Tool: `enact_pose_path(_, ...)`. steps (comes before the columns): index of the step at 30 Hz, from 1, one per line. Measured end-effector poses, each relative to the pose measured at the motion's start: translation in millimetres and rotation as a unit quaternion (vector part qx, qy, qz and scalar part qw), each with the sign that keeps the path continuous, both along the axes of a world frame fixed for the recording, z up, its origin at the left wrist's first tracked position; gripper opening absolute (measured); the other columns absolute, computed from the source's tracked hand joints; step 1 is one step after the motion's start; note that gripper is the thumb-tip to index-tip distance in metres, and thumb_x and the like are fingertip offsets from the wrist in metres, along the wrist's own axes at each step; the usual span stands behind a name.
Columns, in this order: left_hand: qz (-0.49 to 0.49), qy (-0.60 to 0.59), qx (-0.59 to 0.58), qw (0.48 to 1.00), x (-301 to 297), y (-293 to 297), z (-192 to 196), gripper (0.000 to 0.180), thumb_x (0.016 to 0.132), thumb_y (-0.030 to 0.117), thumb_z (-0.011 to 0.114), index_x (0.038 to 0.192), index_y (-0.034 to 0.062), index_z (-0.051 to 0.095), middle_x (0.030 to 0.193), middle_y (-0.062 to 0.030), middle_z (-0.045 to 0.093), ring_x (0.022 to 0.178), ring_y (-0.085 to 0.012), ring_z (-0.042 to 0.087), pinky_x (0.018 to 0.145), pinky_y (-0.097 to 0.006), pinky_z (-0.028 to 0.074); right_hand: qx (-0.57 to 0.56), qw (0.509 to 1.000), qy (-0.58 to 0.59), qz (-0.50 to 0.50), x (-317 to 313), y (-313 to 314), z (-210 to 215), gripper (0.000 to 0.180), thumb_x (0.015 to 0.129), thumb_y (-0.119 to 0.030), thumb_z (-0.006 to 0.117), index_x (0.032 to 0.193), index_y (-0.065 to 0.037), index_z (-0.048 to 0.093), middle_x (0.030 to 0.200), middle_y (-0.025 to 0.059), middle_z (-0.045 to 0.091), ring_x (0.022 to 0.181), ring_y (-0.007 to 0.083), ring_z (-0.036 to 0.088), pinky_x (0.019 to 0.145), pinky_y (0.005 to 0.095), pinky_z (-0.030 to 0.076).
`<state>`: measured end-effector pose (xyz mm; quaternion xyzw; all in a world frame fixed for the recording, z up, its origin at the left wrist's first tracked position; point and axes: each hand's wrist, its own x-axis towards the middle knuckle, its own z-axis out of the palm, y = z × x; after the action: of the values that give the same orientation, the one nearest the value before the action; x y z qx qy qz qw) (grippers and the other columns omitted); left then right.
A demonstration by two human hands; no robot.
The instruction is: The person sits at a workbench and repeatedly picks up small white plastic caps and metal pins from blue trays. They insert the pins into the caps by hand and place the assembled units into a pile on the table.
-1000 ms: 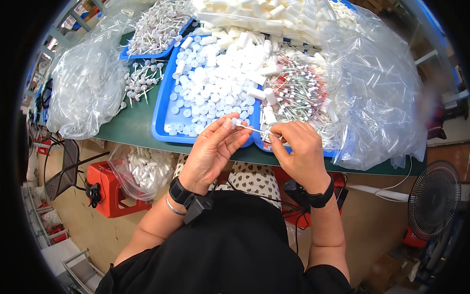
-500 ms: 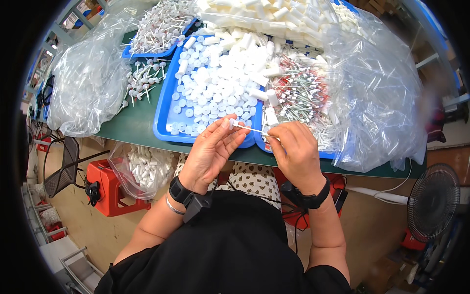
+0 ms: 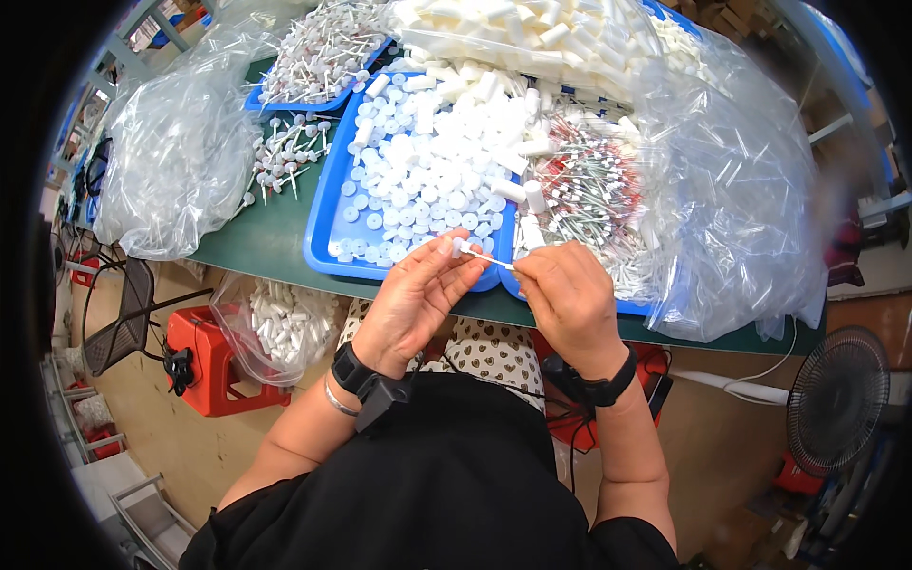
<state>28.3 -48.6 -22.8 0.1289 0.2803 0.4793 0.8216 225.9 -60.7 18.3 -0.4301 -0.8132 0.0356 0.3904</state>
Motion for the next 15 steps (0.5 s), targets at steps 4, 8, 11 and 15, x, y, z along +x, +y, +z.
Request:
enact_pose_path(4, -0.035, 0.009, 0.047, 0.998, 6, -7, 4, 0.039, 0.1, 0.018, 0.058, 0.132, -0.0028, 0.052, 0.122, -0.0149, 0.063, 0.109, -0.0208, 0.063, 0.098, -0.033, 0.052, -0.189, 0.974, 0.125, -0.017, -9, -4, -3, 0.007, 0.088, -0.006, 0.069, 0.091, -0.001, 0.064, 0.074, 0.0065, 0.063, 0.064, 0.0179, 0.058, 0.059, 0.0298, 0.047)
enact_pose_path(8, -0.053, 0.075, 0.111, 0.99, 7, -10, 0, 0.041, 0.099, 0.018, 0.058, 0.135, -0.0005, 0.051, 0.128, -0.012, 0.061, 0.113, -0.0188, 0.06, 0.102, -0.035, 0.048, -0.439, 0.848, 0.295, -0.017, -11, -4, -4, 0.022, 0.1, -0.017, 0.057, 0.092, 0.002, 0.065, 0.073, 0.0036, 0.063, 0.064, 0.0079, 0.057, 0.058, 0.0231, 0.046)
enact_pose_path(11, -0.054, 0.122, 0.134, 0.982, 4, -11, 5, 0.038, 0.099, 0.017, 0.059, 0.132, -0.0001, 0.055, 0.127, -0.0111, 0.062, 0.113, -0.0177, 0.06, 0.101, -0.034, 0.047, -0.464, 0.834, 0.299, -0.013, -15, -7, -13, 0.026, 0.101, -0.021, 0.056, 0.094, 0.002, 0.066, 0.073, 0.0046, 0.065, 0.062, 0.0084, 0.059, 0.057, 0.023, 0.047)
enact_pose_path(15, 0.002, 0.208, 0.18, 0.961, -10, -1, 7, 0.031, 0.098, 0.015, 0.06, 0.125, 0.0004, 0.061, 0.122, -0.0099, 0.065, 0.112, -0.0162, 0.06, 0.098, -0.032, 0.046, -0.364, 0.911, 0.194, -0.006, -15, -3, -12, 0.024, 0.101, -0.02, 0.056, 0.098, 0.001, 0.067, 0.076, 0.0072, 0.067, 0.062, 0.0112, 0.062, 0.057, 0.0261, 0.049)
